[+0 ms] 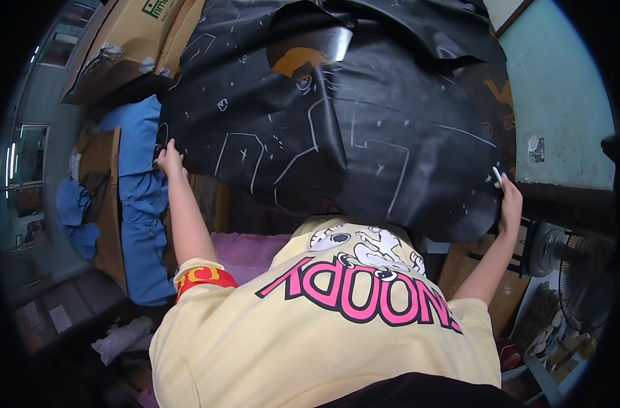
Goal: The person uses a white marker to draw outlines and symbols on a large black sheet of material laid on a work table. They repeatedly adjust the sheet and continue marking different sections throughout the clip.
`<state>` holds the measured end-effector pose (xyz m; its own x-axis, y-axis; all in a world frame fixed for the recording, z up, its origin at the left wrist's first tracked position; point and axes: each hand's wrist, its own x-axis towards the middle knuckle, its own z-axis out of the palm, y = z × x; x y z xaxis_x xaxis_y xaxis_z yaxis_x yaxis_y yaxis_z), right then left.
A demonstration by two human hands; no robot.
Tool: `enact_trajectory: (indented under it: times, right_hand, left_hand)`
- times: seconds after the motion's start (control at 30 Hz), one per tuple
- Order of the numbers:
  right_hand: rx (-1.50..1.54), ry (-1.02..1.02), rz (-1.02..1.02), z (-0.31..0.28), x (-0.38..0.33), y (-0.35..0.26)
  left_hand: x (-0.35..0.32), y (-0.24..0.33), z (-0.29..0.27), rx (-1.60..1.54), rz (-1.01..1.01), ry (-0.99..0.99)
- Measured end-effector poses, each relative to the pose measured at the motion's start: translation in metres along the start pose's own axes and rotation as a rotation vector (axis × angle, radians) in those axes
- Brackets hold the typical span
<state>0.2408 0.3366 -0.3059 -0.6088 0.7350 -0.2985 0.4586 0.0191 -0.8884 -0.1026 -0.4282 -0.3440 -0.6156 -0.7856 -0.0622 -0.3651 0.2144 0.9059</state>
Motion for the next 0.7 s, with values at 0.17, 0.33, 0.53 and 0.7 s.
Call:
enact_trajectory:
  times: [0.17, 0.33, 0.53, 0.7]
  right_hand:
    - [-0.207, 0.249, 0.033, -0.091, -0.03, 0.057]
    - [-0.604, 0.554, 0.108, -0.128, -0.058, 0.089]
    - [-0.179, 0.62, -0.596, -0.009, -0.006, -0.005]
    - [0.097, 0.278, -0.581, 0.127, -0.016, -0.06]
  left_hand:
    - [0.003, 0.029, -0.017, -0.276, -0.284, -0.303]
    - [-0.012, 0.034, -0.012, -0.264, -0.211, -0.484]
    - [0.025, -0.013, -0.096, -0.349, -0.01, -0.443]
    - [0.058, -0.097, -0.148, 0.097, 0.052, -0.215]
